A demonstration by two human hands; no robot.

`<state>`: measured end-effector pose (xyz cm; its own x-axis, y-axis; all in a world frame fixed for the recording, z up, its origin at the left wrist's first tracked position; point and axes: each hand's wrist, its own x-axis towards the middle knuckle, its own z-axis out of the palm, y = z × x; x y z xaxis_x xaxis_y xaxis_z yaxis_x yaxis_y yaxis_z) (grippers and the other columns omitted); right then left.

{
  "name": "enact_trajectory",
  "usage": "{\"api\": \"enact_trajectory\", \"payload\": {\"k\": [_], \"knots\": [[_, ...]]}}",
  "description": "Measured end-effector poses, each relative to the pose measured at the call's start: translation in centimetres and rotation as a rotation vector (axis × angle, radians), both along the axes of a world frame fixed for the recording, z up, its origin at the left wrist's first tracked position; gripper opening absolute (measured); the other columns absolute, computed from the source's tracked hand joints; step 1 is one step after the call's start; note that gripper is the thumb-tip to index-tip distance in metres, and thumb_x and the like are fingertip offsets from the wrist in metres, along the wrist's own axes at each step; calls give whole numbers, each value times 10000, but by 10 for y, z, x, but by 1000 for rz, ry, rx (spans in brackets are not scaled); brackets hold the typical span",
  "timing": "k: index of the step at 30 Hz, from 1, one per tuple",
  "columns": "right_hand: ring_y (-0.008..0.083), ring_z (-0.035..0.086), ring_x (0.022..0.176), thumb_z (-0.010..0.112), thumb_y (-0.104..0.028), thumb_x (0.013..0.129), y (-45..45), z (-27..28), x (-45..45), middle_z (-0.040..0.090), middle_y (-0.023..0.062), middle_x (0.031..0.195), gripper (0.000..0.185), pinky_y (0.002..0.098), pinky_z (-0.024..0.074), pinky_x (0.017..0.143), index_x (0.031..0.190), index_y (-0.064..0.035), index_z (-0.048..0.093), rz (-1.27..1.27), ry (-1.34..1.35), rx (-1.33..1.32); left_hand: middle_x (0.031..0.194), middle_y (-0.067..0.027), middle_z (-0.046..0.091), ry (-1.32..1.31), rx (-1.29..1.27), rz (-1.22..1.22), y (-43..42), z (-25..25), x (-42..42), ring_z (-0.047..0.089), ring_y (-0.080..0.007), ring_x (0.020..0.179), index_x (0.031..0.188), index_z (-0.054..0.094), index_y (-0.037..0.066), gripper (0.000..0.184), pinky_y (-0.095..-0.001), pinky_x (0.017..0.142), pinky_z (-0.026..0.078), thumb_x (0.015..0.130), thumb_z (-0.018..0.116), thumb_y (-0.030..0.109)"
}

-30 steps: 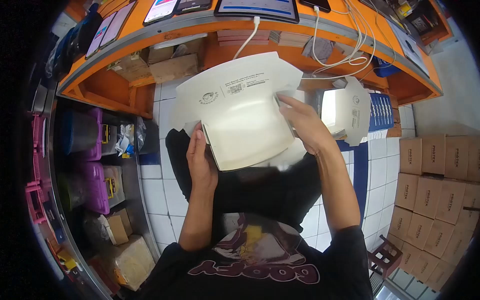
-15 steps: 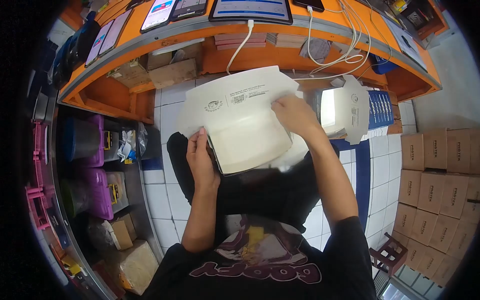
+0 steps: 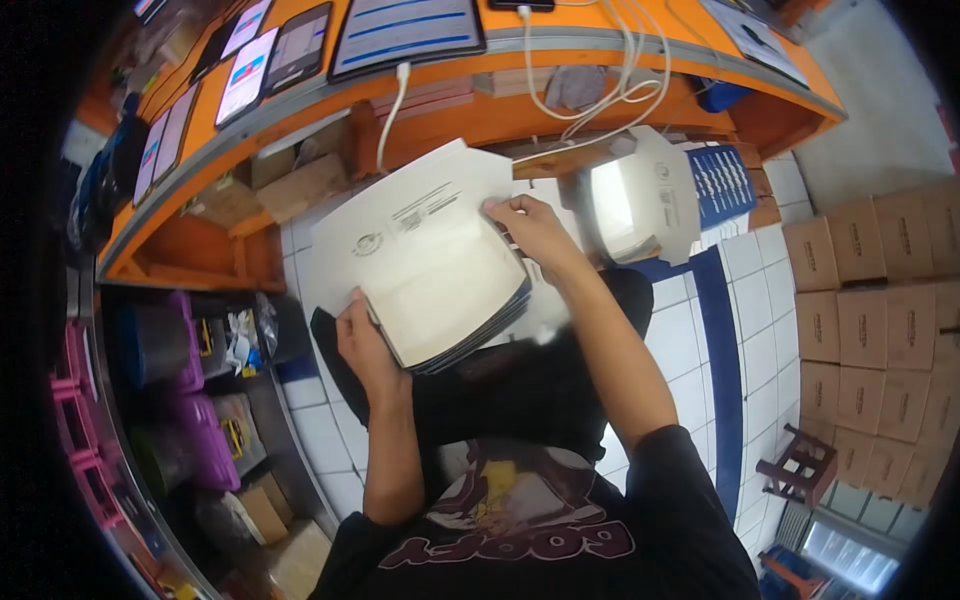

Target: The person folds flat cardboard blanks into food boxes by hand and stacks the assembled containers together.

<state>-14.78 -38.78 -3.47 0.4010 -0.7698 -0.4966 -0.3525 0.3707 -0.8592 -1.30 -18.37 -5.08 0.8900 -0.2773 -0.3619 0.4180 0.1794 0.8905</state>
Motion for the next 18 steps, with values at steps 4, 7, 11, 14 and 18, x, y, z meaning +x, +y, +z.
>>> {"api": "enact_trajectory", "payload": {"k": [4, 7, 11, 14, 18], "knots": [[255, 663, 983, 735, -376, 923, -26, -83, -62, 713, 131, 1038, 430, 354, 511, 896, 1095, 13, 671, -359, 78, -464, 933, -61, 652, 67, -40, 13, 2, 9, 0, 609, -116, 801, 936, 564, 24, 257, -263, 705, 522, 1049, 610, 250], [414, 610, 1198, 703, -517, 869, -47, -119, -98, 645, 264, 1284, 691, 506, 478, 993, 1313, 6, 618, -359, 695, -916, 836, -8, 597, 11, -12, 25, 4, 2, -2, 538, -80, 723, 897, 556, 52, 265, -240, 624, 456, 1060, 591, 259], [422, 676, 1093, 630, -428, 923, -74, -138, -116, 717, 240, 1148, 560, 502, 522, 941, 1366, -85, 631, -84, 730, -709, 683, 71, 412, -105, 80, 41, 14, 8, -3, 344, -35, 608, 833, 533, 90, 279, -228, 533, 272, 1058, 597, 242], [438, 692, 1036, 596, -254, 985, -75, -154, -122, 714, 273, 1063, 344, 480, 537, 891, 1247, -61, 705, -267, 577, -799, 709, 58, 443, -228, 116, 39, 25, 28, -2, 392, -21, 641, 852, 547, 106, 264, -196, 574, 322, 1060, 591, 261], [337, 661, 951, 583, 19, 953, -24, -113, -125, 721, 147, 999, 229, 478, 379, 1112, 1147, -10, 701, -448, 402, -1303, 727, 61, 456, -487, 8, 27, 33, 50, -4, 377, -12, 668, 934, 576, 27, 148, -193, 566, 307, 1015, 650, 126]]}}
